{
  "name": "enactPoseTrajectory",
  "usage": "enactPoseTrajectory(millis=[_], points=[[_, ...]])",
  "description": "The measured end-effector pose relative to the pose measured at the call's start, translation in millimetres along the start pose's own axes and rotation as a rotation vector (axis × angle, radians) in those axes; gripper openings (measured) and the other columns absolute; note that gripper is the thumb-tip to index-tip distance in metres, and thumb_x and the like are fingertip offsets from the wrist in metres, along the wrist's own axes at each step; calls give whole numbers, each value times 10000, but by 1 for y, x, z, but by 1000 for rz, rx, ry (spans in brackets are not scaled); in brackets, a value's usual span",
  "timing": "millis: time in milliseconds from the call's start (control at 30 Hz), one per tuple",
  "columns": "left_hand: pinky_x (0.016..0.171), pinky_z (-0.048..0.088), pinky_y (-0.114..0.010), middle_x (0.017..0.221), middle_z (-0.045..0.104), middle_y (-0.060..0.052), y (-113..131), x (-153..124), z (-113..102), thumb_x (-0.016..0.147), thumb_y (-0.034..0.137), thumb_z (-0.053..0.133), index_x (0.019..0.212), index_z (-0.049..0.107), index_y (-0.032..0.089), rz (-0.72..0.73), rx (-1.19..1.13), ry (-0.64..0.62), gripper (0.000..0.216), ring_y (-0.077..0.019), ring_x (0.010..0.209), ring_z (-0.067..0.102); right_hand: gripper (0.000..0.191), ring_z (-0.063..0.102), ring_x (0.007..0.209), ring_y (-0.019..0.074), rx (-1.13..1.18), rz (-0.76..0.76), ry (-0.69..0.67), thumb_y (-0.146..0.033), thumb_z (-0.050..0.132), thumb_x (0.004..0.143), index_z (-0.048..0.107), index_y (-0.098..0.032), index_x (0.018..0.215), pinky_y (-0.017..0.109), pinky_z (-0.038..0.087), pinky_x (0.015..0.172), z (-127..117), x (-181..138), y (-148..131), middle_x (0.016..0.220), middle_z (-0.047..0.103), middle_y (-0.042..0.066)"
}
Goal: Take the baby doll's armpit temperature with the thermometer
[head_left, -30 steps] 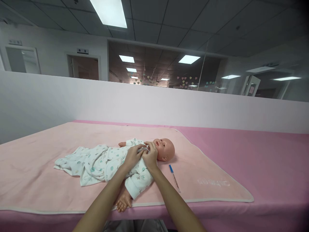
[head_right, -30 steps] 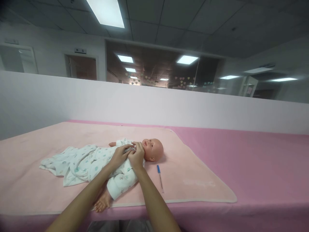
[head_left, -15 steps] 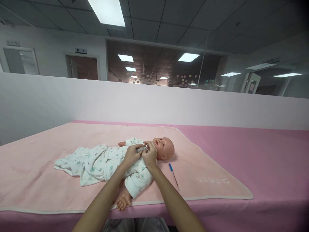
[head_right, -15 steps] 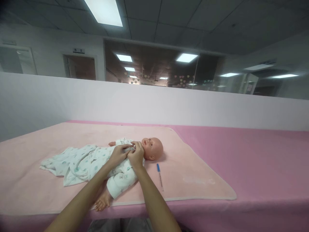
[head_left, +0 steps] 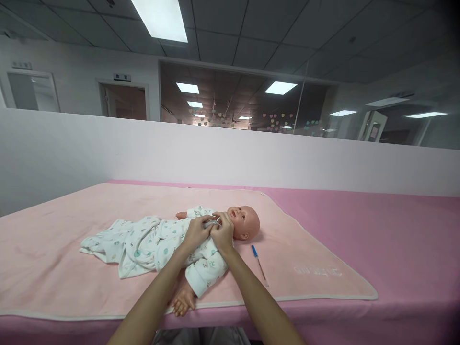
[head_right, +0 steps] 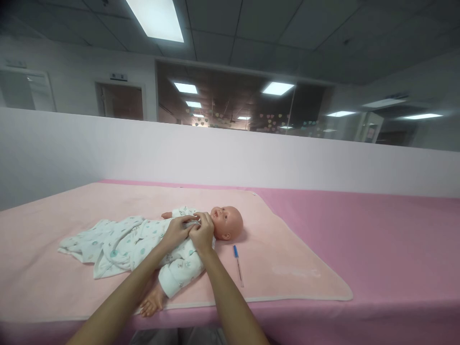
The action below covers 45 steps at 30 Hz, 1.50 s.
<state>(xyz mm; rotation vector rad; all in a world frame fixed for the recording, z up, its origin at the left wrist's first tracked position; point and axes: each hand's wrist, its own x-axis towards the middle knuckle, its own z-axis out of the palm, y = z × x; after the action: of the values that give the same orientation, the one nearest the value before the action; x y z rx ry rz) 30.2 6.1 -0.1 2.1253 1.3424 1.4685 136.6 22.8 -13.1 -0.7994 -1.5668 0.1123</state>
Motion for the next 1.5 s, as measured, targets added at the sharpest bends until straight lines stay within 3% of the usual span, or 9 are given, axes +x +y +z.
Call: enactPoseTrajectory(millis=[267,567,733,800,900,1067,1167,1500], points=[[725,439,-269,764,670,-11,0,0,1,688,168,508,921,642,199,-11,18,14,270,-173,752,601,418,482,656,142,10,-16,11,16,325,491,561,-173,781,240,411,592,0,-1,0,731,544,26],[667,426,-266,721,639,-10,4,-2,0,678,183,518,733,583,176,4,-18,51,85,-163,697,582,400,460,620,135,26,-16,23,14,329,505,555,-182,770,240,399,582,1,-2,1,714,526,13],[729,447,-290,818,648,-48,-6,5,-14,666,238,575,900,569,161,-111,-345,-71,246,-179,794,595,369,483,676,151,4,-18,-16,5,336,543,558,-184,770,253,400,616,0,-1,1,728,548,23],[739,453,-296,829,646,-62,-13,7,-24,673,299,585,907,564,147,-189,-451,-21,279,-184,815,595,352,491,732,162,-35,-53,-94,-2,350,566,570,-185,771,271,396,670,0,-1,0,749,573,27],[709,452,-290,786,644,-51,-19,3,-42,688,356,570,858,589,150,-225,-352,48,268,-184,777,592,287,481,826,179,-128,-122,-216,-40,415,610,592,-191,777,309,358,770,0,-1,-2,833,603,27],[726,436,-281,834,645,-40,-13,-14,-63,750,397,488,803,639,181,-147,-105,-133,269,-179,795,570,136,457,893,190,-234,-164,-264,-128,503,652,580,-198,739,339,298,828,2,0,-6,924,592,29],[769,430,-288,879,639,-44,-9,-18,-65,754,379,492,822,647,190,-86,-79,-195,253,-186,858,554,94,457,871,183,-233,-190,-254,-129,507,664,547,-195,719,327,301,810,2,-1,-8,885,586,26],[842,402,-298,935,601,-58,-14,-16,-61,731,321,551,808,623,184,-4,-131,-202,173,-185,934,518,113,459,821,163,-209,-262,-257,-104,482,693,541,-191,732,313,305,794,0,-3,-14,811,575,16]])
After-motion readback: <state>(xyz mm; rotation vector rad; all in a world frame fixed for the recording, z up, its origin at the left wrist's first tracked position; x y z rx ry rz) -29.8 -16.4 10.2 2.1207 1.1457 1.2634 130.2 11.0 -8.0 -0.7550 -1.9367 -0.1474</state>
